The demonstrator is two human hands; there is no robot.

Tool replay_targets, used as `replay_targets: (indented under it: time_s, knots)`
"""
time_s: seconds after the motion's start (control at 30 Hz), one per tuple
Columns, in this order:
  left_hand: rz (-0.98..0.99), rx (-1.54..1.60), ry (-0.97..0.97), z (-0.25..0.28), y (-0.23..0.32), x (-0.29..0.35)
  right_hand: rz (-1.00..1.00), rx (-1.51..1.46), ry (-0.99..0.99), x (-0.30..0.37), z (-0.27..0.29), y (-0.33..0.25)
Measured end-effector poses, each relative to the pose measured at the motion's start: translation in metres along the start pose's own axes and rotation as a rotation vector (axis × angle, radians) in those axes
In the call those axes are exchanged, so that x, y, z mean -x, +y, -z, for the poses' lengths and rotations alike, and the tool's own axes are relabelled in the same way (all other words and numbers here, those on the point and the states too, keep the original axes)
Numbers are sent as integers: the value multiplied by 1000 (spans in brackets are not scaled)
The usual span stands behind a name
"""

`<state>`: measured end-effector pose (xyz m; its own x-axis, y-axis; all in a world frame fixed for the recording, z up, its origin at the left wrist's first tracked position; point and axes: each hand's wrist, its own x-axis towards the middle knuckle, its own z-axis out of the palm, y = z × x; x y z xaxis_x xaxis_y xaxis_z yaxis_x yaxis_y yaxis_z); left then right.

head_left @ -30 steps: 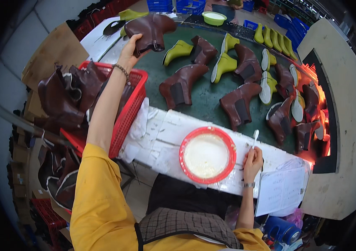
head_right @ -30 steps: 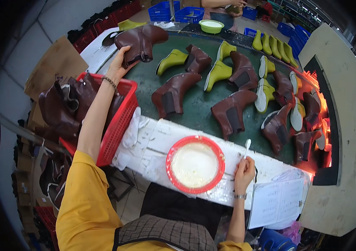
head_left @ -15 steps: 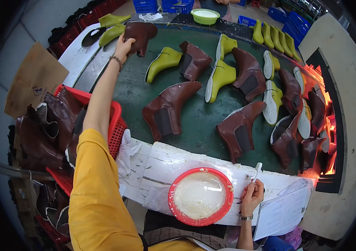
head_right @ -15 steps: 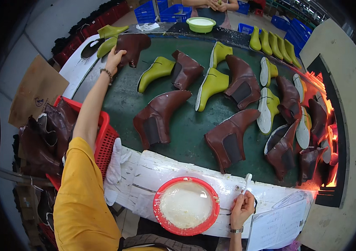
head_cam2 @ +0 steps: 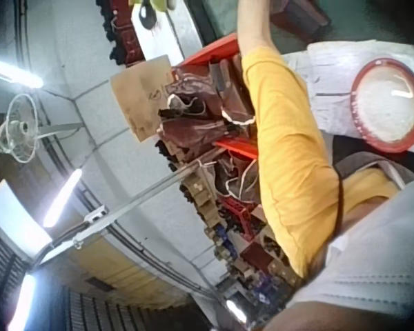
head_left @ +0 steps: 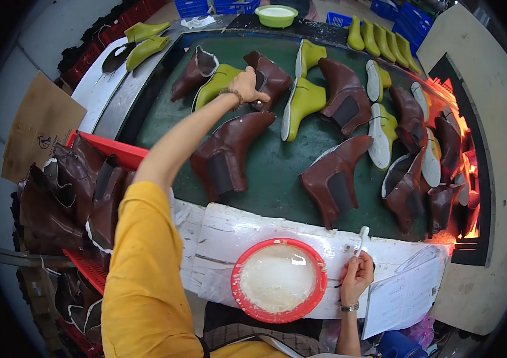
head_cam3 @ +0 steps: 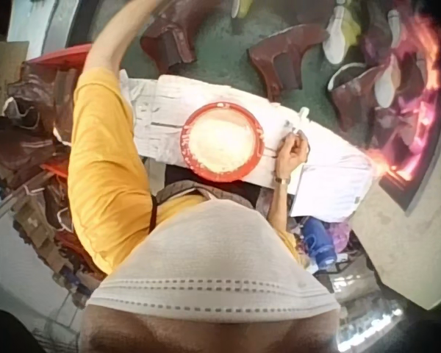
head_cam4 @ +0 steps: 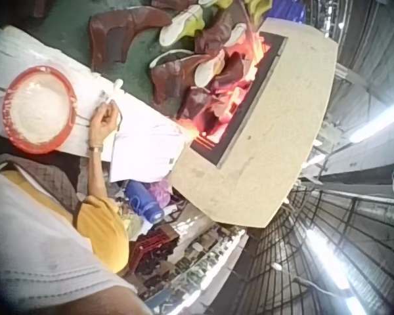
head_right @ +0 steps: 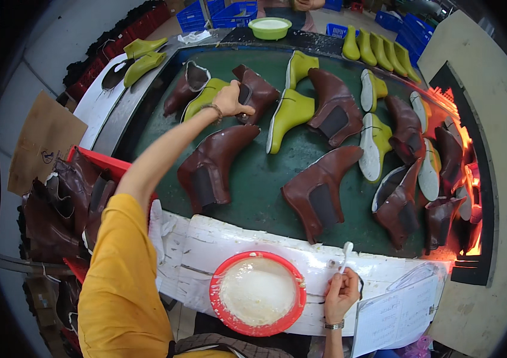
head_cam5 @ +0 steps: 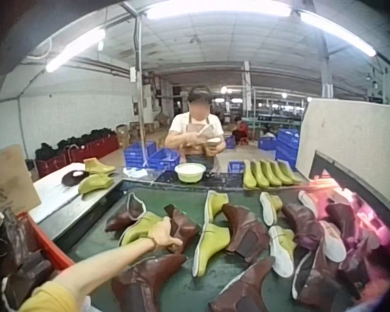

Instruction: Applying glue or adhesive paste to the edge of shoe uppers using a small brush.

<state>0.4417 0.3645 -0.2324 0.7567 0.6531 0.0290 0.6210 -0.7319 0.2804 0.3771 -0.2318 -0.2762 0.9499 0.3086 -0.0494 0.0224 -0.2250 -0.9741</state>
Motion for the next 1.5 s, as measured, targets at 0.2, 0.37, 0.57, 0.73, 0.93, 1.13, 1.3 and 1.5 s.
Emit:
replay_targets:
  time_s: [0.2, 0.37, 0.57, 0.73, 0.93, 1.13, 1.3, 1.5]
  knots:
    - [46, 326, 471, 15, 8, 3, 19, -45, 6, 0, -1, 8]
    - [199, 389, 374, 52, 10, 169, 34, -63, -4, -3, 3, 1]
    - [558, 247, 409, -3, 20, 248, 71, -133, -78, -5, -6, 3]
    - [439, 731, 514, 5, 78, 242, 191, -138, -82, -7, -3, 17]
    - [-172, 683, 506, 94, 105, 373, 173, -105, -129, -7, 5, 15]
    - [67, 424, 846, 173, 9, 525, 221, -90, -150, -10, 0, 15]
    - [603, -108, 876, 181, -80, 654, 230, -60, -138, -11, -2, 16]
    - [868, -408, 719, 170, -108, 749, 211, -31, -110, -14, 4, 19]
